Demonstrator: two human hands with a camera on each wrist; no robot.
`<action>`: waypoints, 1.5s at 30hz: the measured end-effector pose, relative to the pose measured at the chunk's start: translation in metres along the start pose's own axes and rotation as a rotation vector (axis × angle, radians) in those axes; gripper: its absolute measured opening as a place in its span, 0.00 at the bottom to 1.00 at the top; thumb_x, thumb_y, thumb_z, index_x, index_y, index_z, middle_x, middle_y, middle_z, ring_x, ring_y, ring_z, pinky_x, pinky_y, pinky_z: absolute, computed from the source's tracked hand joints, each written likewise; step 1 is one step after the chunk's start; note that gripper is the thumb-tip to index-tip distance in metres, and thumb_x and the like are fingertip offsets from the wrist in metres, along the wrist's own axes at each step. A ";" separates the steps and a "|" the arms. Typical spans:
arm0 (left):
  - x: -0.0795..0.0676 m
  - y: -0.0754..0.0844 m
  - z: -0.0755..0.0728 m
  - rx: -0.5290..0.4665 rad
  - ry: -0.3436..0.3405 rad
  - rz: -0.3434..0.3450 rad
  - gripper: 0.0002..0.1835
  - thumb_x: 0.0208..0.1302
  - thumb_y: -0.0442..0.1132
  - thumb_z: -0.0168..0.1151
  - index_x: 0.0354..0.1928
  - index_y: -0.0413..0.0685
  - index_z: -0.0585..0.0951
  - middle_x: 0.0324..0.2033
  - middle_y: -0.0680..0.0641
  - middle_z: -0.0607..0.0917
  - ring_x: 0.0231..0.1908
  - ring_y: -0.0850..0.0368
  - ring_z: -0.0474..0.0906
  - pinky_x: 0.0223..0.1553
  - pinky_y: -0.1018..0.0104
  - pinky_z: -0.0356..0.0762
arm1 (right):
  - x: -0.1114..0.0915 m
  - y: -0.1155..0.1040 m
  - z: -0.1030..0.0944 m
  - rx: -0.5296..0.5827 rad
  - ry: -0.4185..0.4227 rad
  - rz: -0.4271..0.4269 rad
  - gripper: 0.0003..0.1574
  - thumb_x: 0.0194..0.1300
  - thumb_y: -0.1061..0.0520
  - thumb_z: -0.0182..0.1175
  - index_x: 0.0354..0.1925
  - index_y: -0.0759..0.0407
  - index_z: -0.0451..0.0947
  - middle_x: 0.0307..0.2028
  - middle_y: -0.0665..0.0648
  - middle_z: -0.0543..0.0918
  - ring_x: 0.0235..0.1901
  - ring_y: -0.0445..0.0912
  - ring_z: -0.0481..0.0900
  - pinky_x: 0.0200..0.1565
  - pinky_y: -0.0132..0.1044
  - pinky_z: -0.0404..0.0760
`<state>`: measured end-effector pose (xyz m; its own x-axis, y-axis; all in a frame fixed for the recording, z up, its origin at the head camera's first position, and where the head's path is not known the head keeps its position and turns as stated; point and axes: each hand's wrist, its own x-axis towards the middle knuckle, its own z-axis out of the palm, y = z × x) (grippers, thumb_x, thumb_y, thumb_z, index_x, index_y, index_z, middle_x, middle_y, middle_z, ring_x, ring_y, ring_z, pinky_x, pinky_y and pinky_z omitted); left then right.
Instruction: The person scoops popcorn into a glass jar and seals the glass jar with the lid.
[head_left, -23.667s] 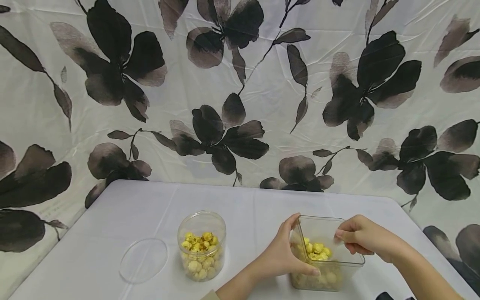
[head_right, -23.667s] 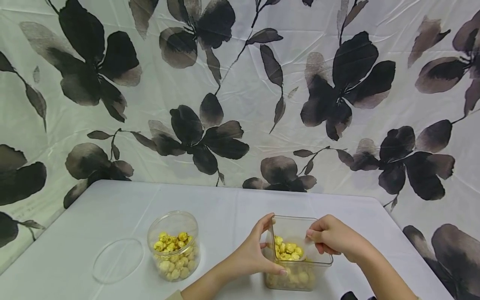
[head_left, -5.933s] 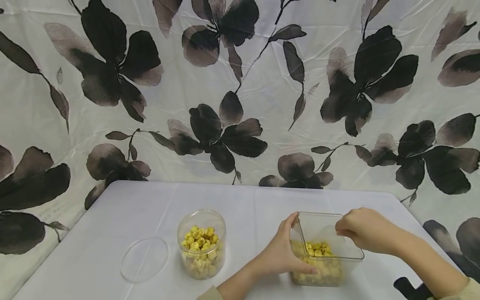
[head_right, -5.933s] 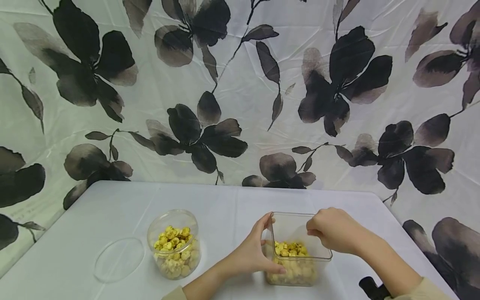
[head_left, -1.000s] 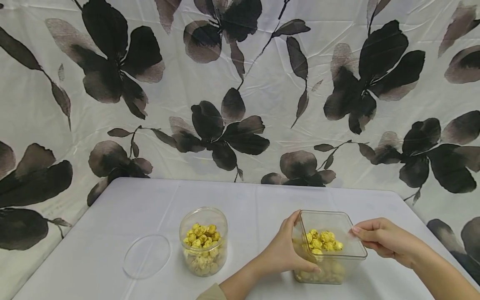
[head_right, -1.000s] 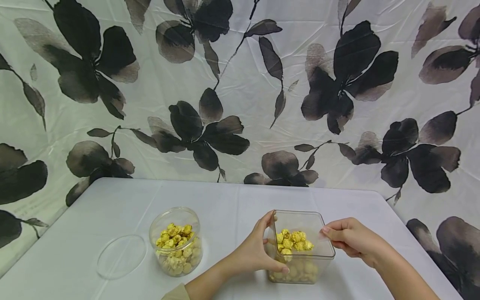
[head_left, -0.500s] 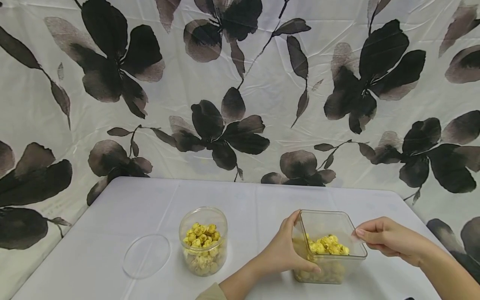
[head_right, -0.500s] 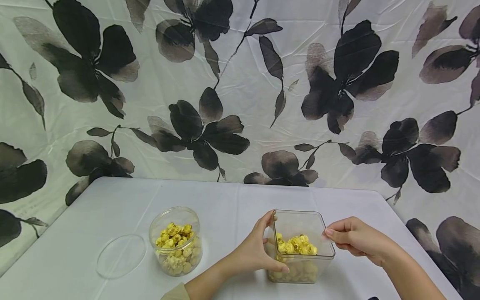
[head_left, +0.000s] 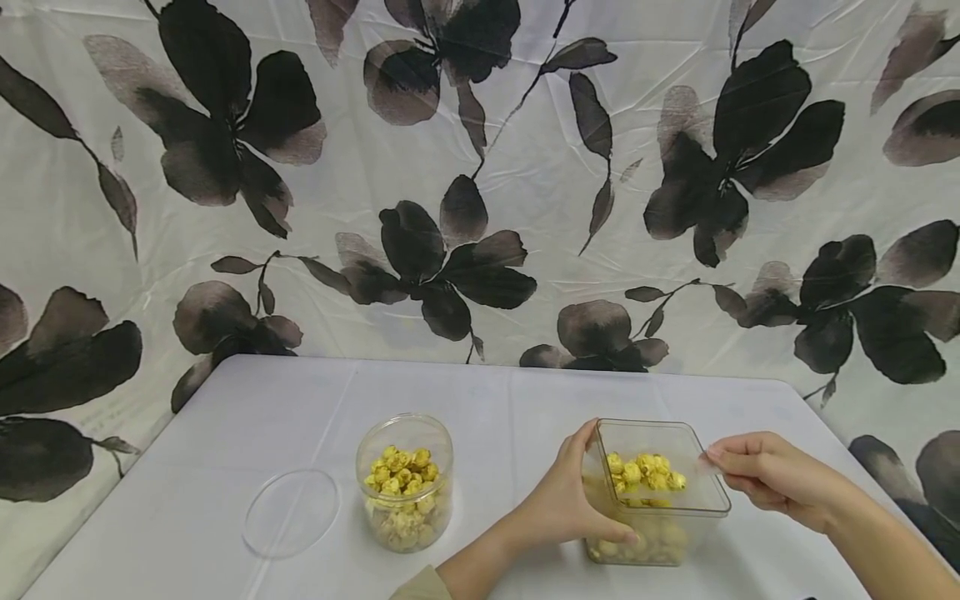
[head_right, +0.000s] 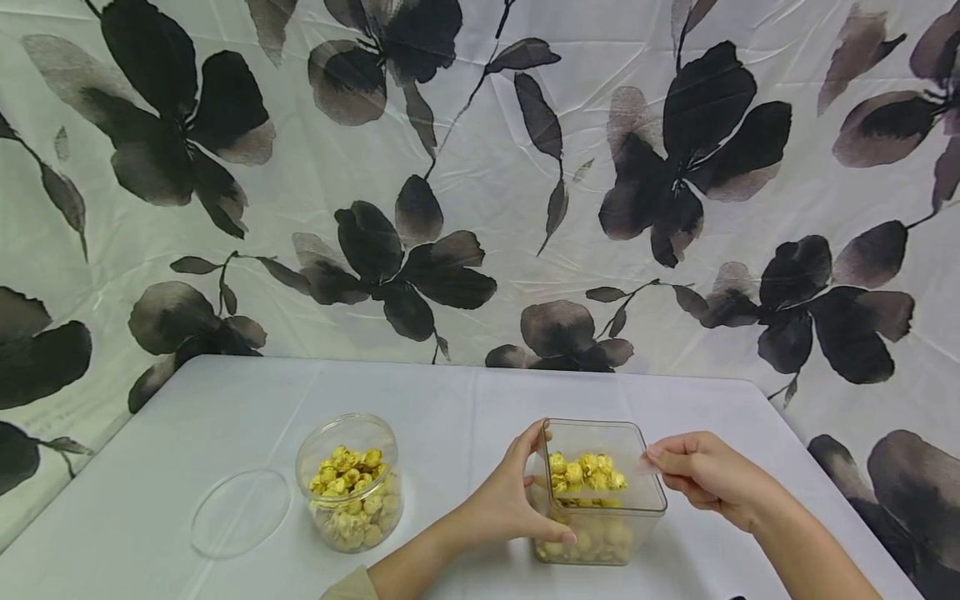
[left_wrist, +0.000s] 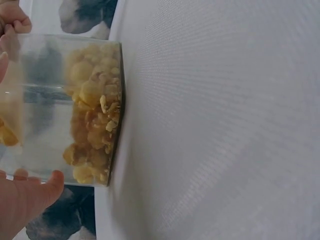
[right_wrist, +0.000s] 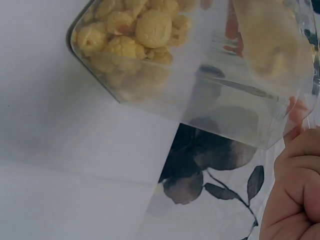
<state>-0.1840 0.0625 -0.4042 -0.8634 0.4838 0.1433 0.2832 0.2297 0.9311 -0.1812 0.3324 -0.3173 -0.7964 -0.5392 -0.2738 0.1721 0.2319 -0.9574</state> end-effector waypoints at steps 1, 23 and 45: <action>0.000 0.000 0.000 0.000 -0.002 -0.001 0.65 0.33 0.46 0.81 0.72 0.58 0.46 0.63 0.54 0.59 0.62 0.60 0.56 0.62 0.55 0.59 | 0.000 0.000 0.000 0.006 0.008 0.000 0.19 0.73 0.61 0.42 0.37 0.54 0.81 0.18 0.44 0.66 0.12 0.40 0.44 0.15 0.36 0.41; 0.000 0.001 -0.002 -0.004 0.000 -0.007 0.67 0.33 0.46 0.81 0.72 0.58 0.45 0.64 0.53 0.58 0.63 0.59 0.56 0.63 0.53 0.57 | -0.005 -0.001 -0.007 -0.001 -0.079 -0.009 0.20 0.73 0.61 0.42 0.37 0.54 0.82 0.17 0.43 0.64 0.12 0.43 0.40 0.15 0.40 0.37; 0.002 0.000 0.000 -0.011 -0.009 0.000 0.66 0.33 0.45 0.81 0.72 0.57 0.45 0.63 0.52 0.58 0.63 0.59 0.56 0.63 0.51 0.56 | -0.003 -0.001 -0.003 -0.039 -0.007 -0.037 0.21 0.72 0.64 0.42 0.37 0.55 0.82 0.16 0.43 0.63 0.12 0.42 0.42 0.15 0.40 0.38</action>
<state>-0.1858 0.0632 -0.4035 -0.8595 0.4916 0.1403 0.2786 0.2204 0.9348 -0.1812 0.3362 -0.3158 -0.7979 -0.5535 -0.2388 0.1196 0.2430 -0.9626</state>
